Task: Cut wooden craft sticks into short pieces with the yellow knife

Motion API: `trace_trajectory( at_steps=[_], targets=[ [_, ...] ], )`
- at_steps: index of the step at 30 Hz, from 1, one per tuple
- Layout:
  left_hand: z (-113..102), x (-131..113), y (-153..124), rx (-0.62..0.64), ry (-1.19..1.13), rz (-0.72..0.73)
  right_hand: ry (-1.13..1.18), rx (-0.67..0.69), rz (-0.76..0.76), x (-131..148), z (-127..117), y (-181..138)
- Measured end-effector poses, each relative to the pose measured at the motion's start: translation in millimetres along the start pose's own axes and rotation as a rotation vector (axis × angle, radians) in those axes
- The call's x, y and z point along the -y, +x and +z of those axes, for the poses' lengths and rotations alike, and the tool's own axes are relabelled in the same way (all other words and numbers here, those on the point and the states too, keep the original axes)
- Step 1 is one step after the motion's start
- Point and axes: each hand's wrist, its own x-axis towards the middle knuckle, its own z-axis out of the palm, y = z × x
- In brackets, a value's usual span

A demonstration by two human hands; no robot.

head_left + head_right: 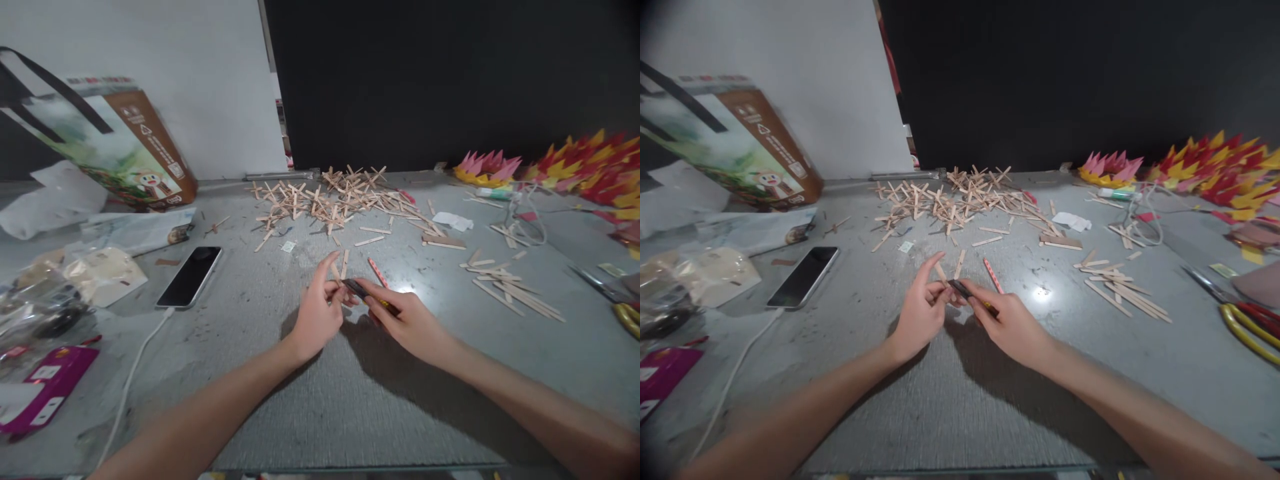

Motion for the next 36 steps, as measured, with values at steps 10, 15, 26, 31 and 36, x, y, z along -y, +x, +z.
trace_trajectory(
  at_steps=[10,15,26,31,36],
  targets=[
    [1,5,1,-0.014,0.031,-0.044,-0.163,-0.041,-0.082,0,4,-3],
    [0,4,2,0.018,0.045,-0.044,-0.169,-0.049,-0.093,-2,6,-4],
    [-5,-5,7,0.082,-0.035,-0.14,-0.027,0.071,-0.016,0,-1,-1],
    [-6,-7,10,0.122,-0.082,-0.173,0.014,0.126,0.027,2,-9,1],
    [-6,-6,8,0.116,-0.076,-0.175,0.205,0.168,0.148,3,-9,1]
  ],
)
